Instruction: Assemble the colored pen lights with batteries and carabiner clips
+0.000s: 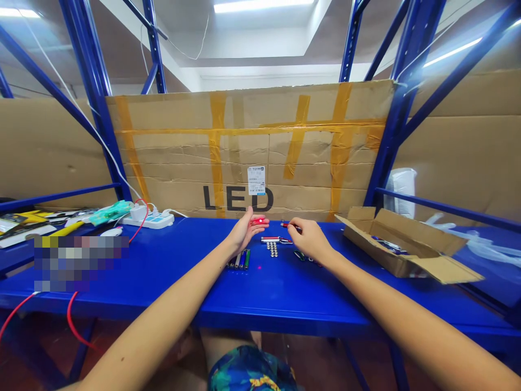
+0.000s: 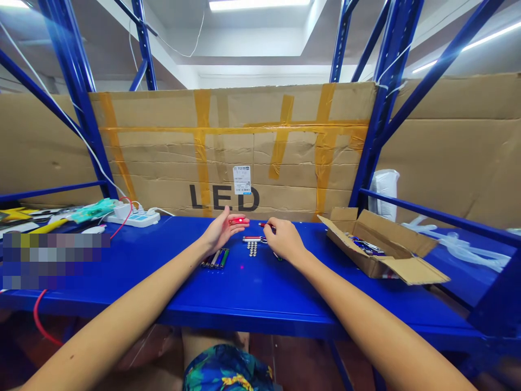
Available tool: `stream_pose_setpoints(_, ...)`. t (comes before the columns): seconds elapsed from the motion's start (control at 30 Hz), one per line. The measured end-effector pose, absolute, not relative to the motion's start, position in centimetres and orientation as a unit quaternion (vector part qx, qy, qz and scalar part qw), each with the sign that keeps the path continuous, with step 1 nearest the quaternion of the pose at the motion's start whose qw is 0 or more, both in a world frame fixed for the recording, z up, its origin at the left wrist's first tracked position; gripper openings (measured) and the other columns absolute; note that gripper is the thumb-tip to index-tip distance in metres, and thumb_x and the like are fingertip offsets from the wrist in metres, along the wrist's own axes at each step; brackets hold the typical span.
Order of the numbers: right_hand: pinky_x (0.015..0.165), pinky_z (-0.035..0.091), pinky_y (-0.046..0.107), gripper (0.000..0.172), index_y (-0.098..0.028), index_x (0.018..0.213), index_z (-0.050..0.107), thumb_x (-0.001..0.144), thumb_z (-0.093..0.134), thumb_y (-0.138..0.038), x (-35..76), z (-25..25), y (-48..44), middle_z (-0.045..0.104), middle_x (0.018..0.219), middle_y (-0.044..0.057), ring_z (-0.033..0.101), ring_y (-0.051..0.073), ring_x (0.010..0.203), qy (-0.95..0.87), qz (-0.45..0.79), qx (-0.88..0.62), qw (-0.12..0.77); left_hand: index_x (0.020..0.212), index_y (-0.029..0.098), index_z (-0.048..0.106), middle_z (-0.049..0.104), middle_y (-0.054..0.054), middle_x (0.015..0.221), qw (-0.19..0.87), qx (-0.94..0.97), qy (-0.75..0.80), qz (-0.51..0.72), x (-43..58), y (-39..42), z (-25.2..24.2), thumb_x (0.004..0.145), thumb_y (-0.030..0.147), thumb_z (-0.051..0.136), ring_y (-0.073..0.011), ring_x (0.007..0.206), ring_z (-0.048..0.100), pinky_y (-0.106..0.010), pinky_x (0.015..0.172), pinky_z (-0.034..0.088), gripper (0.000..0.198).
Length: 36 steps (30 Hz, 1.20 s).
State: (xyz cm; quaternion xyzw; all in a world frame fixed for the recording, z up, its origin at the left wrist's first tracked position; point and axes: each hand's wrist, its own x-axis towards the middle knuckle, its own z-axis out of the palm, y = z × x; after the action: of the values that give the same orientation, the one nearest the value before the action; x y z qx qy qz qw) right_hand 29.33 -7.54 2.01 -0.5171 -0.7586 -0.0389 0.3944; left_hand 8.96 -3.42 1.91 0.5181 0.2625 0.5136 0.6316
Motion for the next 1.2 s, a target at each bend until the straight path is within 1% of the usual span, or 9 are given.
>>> stream_pose_setpoints(0.13, 0.059, 0.031, 0.027, 0.025, -0.018, 0.076, 0.065, 0.086, 0.044, -0.026, 29.5, 2.1, -7.5, 0.069, 0.071, 0.006, 0.055, 0.017, 0.063, -0.760, -0.060, -0.514, 0.393, 0.093, 0.008, 0.068, 0.070, -0.020, 0.105, 0.630, 0.521, 0.260, 0.515, 9.1, -3.3, 1.7, 0.093, 0.060, 0.041, -0.0246, 0.101, 0.066, -0.037, 0.100, 0.046, 0.059)
stream_pose_setpoints(0.27, 0.058, 0.031, 0.027, 0.025, -0.018, 0.071, 0.065, 0.085, 0.045, -0.025, 29.6, 2.3, -7.4, 0.070, 0.071, 0.006, 0.056, 0.017, 0.063, -0.777, -0.052, -0.524, 0.345, 0.092, 0.009, 0.068, 0.070, -0.020, 0.105, 0.630, 0.519, 0.263, 0.515, 9.1, -3.2, 1.7, 0.093, 0.059, 0.040, -0.0241, 0.101, 0.066, -0.037, 0.101, 0.045, 0.058)
stream_pose_setpoints(0.33, 0.058, 0.032, 0.026, 0.026, -0.018, 0.072, 0.066, 0.085, 0.046, -0.026, 29.8, 2.4, -7.3, 0.070, 0.071, 0.006, 0.056, 0.017, 0.062, -0.784, -0.043, -0.520, 0.336, 0.093, 0.008, 0.068, 0.069, -0.021, 0.106, 0.628, 0.523, 0.262, 0.512, 9.1, -3.2, 1.7, 0.093, 0.059, 0.040, -0.0249, 0.103, 0.066, -0.038, 0.101, 0.045, 0.058)
stream_pose_setpoints(0.57, 0.061, 0.036, 0.026, 0.027, -0.017, 0.079, 0.068, 0.087, 0.044, -0.027, 30.4, 2.8, -7.1, 0.071, 0.076, 0.006, 0.058, 0.017, 0.066, -0.773, -0.042, -0.499, 0.389, 0.091, 0.008, 0.068, 0.070, -0.020, 0.104, 0.630, 0.521, 0.262, 0.513, 9.1, -3.3, 1.8, 0.094, 0.059, 0.038, -0.0248, 0.102, 0.067, -0.038, 0.102, 0.045, 0.059)
stream_pose_setpoints(0.73, 0.060, 0.035, 0.027, 0.025, -0.017, 0.077, 0.069, 0.085, 0.046, -0.026, 30.6, 2.5, -6.9, 0.071, 0.073, 0.006, 0.057, 0.017, 0.064, -0.790, -0.038, -0.503, 0.349, 0.093, 0.007, 0.068, 0.070, -0.021, 0.106, 0.630, 0.516, 0.264, 0.517, 9.2, -3.3, 1.9, 0.096, 0.055, 0.036, -0.0241, 0.100, 0.067, -0.038, 0.101, 0.045, 0.058)
stream_pose_setpoints(0.9, 0.060, 0.036, 0.027, 0.027, -0.017, 0.077, 0.067, 0.088, 0.045, -0.029, 30.5, 2.6, -6.9, 0.070, 0.072, 0.006, 0.057, 0.017, 0.064, -0.789, -0.037, -0.488, 0.372, 0.093, 0.007, 0.068, 0.070, -0.021, 0.105, 0.636, 0.521, 0.253, 0.510, 9.1, -3.2, 1.9, 0.093, 0.059, 0.040, -0.0246, 0.100, 0.067, -0.037, 0.099, 0.046, 0.059)
stream_pose_setpoints(1.07, 0.065, 0.039, 0.027, 0.026, -0.017, 0.084, 0.068, 0.088, 0.045, -0.028, 30.5, 2.8, -7.1, 0.072, 0.079, 0.007, 0.060, 0.018, 0.069, -0.781, -0.027, -0.473, 0.407, 0.091, 0.009, 0.068, 0.071, -0.019, 0.103, 0.636, 0.529, 0.247, 0.504, 9.0, -3.4, 2.0, 0.092, 0.061, 0.040, -0.0248, 0.101, 0.067, -0.037, 0.100, 0.045, 0.060)
stream_pose_setpoints(1.2, 0.063, 0.038, 0.027, 0.028, -0.017, 0.080, 0.069, 0.088, 0.046, -0.030, 30.6, 2.8, -7.1, 0.071, 0.074, 0.006, 0.058, 0.017, 0.065, -0.797, -0.018, -0.481, 0.364, 0.092, 0.008, 0.068, 0.070, -0.021, 0.103, 0.640, 0.532, 0.246, 0.496, 9.0, -3.4, 2.0, 0.091, 0.063, 0.040, -0.0249, 0.099, 0.067, -0.037, 0.098, 0.046, 0.062)
